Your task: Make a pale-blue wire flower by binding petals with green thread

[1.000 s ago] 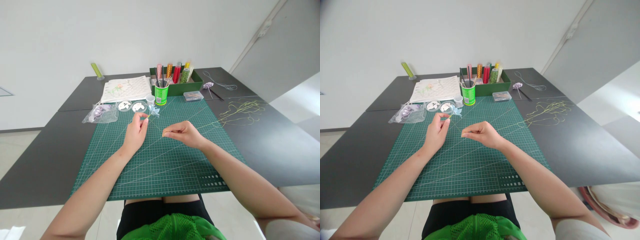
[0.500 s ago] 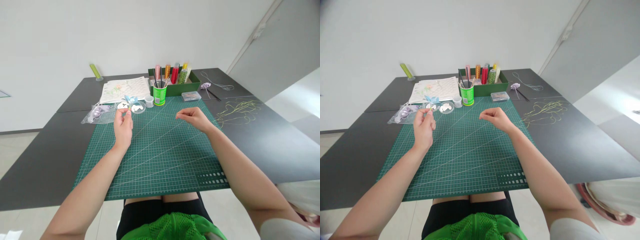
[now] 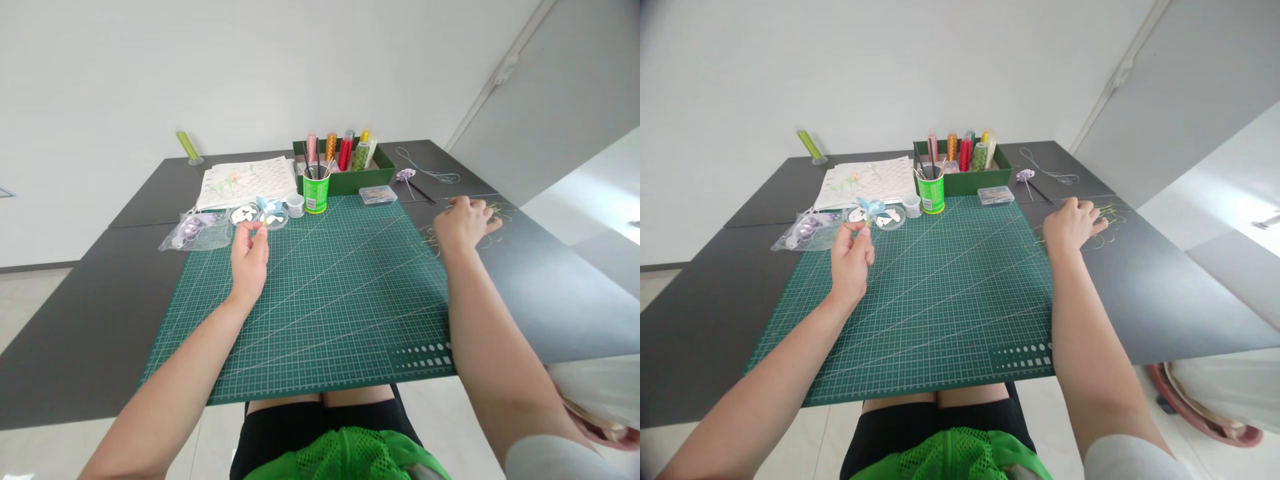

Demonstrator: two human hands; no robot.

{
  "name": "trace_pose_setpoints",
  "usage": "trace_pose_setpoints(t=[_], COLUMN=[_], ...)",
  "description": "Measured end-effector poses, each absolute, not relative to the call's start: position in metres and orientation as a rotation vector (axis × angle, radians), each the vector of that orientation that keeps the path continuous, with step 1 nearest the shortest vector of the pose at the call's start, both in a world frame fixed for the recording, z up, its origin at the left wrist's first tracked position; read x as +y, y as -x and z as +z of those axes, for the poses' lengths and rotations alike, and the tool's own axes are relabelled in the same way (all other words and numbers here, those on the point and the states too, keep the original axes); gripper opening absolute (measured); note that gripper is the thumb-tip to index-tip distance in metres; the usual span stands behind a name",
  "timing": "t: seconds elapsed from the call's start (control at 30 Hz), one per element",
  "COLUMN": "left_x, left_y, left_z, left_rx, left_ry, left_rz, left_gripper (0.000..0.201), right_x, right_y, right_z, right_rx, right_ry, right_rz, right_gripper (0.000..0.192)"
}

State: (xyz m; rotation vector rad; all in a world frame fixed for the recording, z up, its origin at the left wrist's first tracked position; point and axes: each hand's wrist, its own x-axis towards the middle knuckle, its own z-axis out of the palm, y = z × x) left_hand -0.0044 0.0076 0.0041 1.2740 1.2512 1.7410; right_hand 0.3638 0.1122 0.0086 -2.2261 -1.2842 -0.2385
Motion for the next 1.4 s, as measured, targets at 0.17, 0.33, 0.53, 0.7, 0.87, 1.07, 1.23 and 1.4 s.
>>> trace_pose_setpoints(t=[0.17,0.33,0.53,0.7,0.87,1.07,1.23,1.4], left_x=[-0.003,-0.007,-0.008,-0.009,-0.009,-0.008,-0.008,-0.01], left_y=[-0.006,-0.011,-0.015,-0.016,-0.017,-0.017,-0.016,-0.018], left_z=[0.001,0.0,-0.004,-0.005,-0.005,-0.005,-0.004,0.003], left_rx=[1.265,1.266,1.279,1.281,1.309,1.339,1.36,1.441], left_ry=[-1.429,-1.434,-1.44,-1.439,-1.442,-1.445,-1.464,-1.532], left_rz=[1.482,1.433,1.394,1.387,1.376,1.365,1.359,1.326], left_gripper=[0.011,0.01,0.013,0.014,0.015,0.014,0.016,0.014], right_x=[0.096,0.06,0.026,0.018,0.013,0.008,0.006,0.008], right_y=[-0.304,-0.239,-0.208,-0.202,-0.199,-0.2,-0.199,-0.199], right_z=[0.012,0.004,-0.001,-0.003,-0.002,0.001,-0.001,-0.004], right_rx=[-1.626,-2.17,-2.189,-2.106,-2.165,-2.217,-2.135,-2.069], right_ry=[1.64,1.052,0.813,0.762,0.859,0.941,0.974,0.997], right_rz=[-0.322,0.246,0.929,1.117,0.881,0.42,0.121,-0.049], right_gripper=[0.042,0.037,0.04,0.041,0.028,0.033,0.03,0.026])
